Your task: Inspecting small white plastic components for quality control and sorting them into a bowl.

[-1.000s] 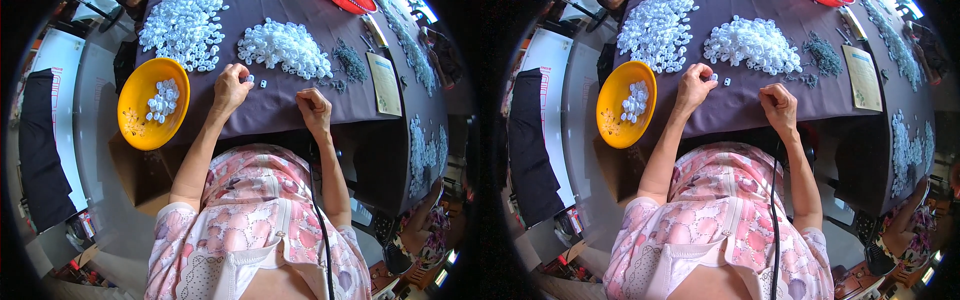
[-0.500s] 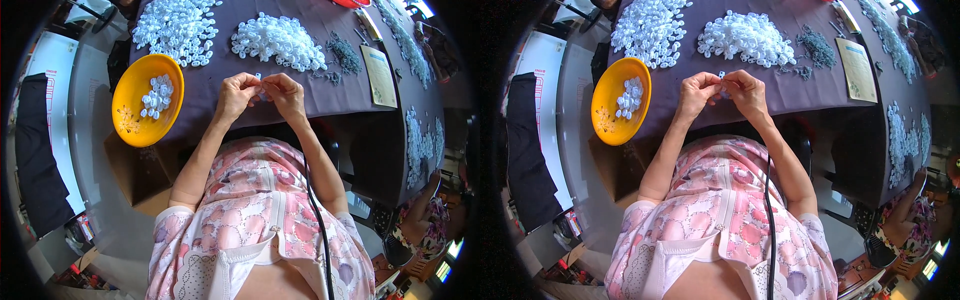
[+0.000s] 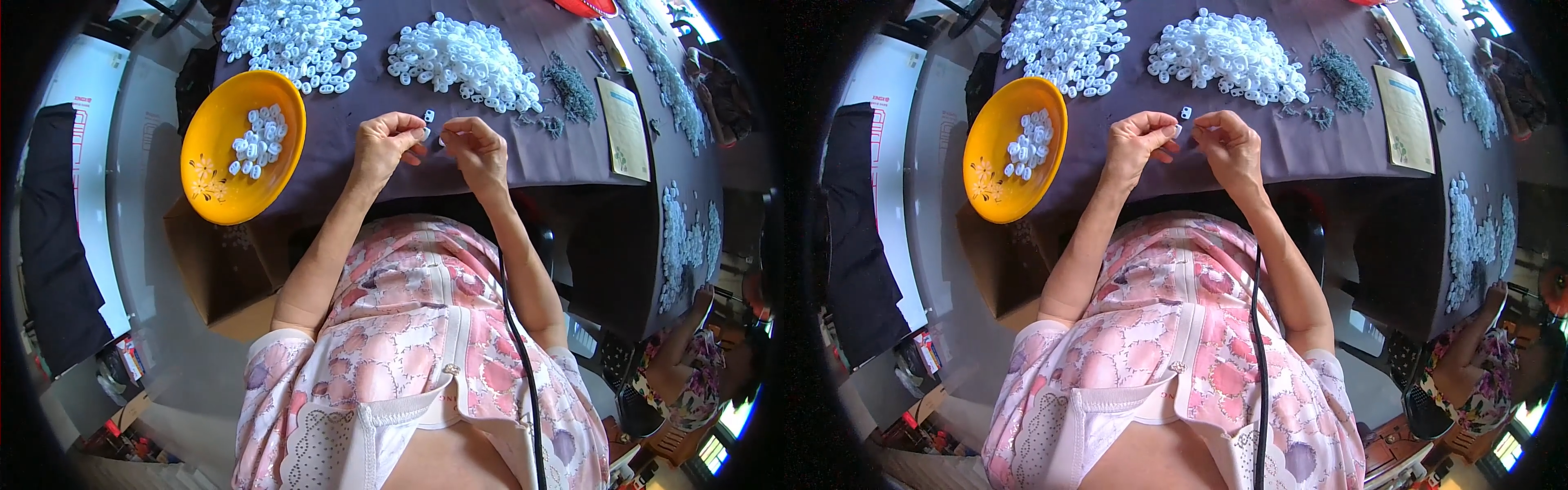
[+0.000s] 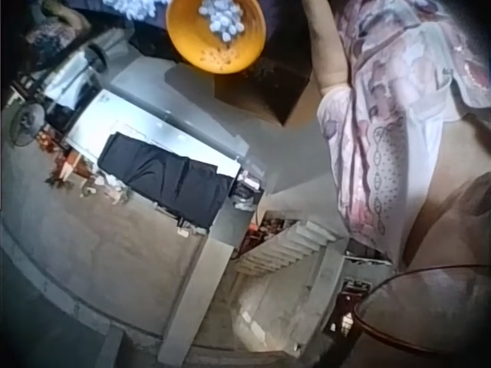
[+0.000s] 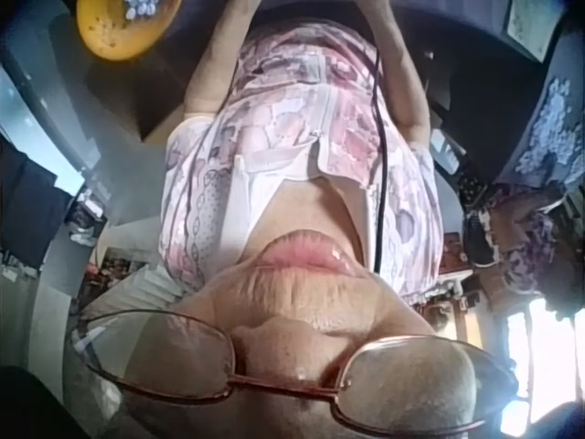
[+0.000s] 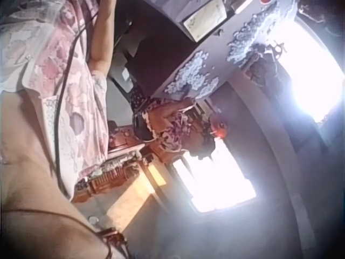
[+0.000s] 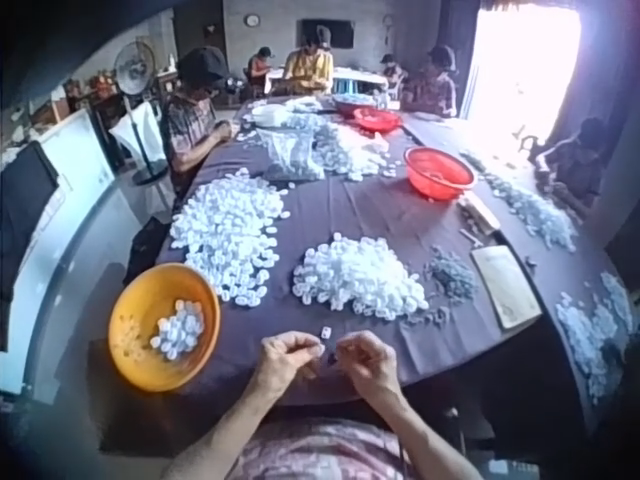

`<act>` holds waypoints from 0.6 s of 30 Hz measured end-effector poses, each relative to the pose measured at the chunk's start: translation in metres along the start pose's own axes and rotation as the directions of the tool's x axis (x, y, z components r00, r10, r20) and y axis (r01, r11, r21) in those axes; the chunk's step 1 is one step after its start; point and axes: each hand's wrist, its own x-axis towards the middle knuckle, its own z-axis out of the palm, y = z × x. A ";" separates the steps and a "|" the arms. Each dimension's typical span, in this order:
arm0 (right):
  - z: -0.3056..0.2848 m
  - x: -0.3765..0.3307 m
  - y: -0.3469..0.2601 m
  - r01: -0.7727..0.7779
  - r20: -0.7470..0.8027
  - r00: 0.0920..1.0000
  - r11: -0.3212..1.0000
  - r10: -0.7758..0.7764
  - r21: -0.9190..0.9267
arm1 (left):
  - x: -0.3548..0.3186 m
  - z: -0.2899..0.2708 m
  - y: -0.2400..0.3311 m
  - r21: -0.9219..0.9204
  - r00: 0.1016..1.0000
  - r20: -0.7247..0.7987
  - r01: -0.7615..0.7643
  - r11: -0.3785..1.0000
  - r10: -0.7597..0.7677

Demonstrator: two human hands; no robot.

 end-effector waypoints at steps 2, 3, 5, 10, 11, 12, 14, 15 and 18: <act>0.002 -0.002 -0.004 -0.156 0.044 0.988 0.971 0.150 0.183 | -0.003 0.003 0.002 0.084 0.995 0.091 -0.045 0.995 0.037; 0.003 -0.002 -0.003 -0.162 0.074 0.986 0.968 0.151 0.194 | -0.005 0.004 0.001 0.097 0.990 0.112 -0.094 0.991 0.083; 0.003 -0.002 -0.001 -0.167 0.106 0.983 0.965 0.148 0.204 | -0.007 0.004 0.006 0.142 0.989 0.113 -0.108 0.984 0.093; 0.006 -0.009 -0.002 -0.254 0.061 0.964 0.819 0.260 0.514 | -0.012 0.010 0.007 0.049 0.995 0.088 -0.057 0.997 0.053; 0.008 -0.010 -0.002 -0.252 0.060 0.964 0.820 0.259 0.515 | -0.015 0.012 0.006 -0.041 0.998 0.058 -0.018 0.999 0.021; 0.010 -0.011 -0.001 -0.236 0.044 0.964 0.773 0.262 0.589 | -0.019 0.014 0.006 -0.130 0.999 0.033 0.019 0.991 -0.015; 0.011 -0.013 0.000 -0.218 0.031 0.964 0.719 0.264 0.660 | -0.025 0.016 -0.001 -0.084 0.997 0.069 -0.022 0.996 0.027; 0.012 -0.014 0.001 -0.206 0.030 0.969 0.739 0.244 0.642 | -0.027 0.018 -0.002 -0.073 0.998 0.037 -0.052 0.996 0.055; 0.011 -0.017 0.004 -0.172 0.028 0.980 0.770 0.197 0.615 | -0.028 0.020 0.000 -0.082 0.997 0.001 -0.071 0.994 0.072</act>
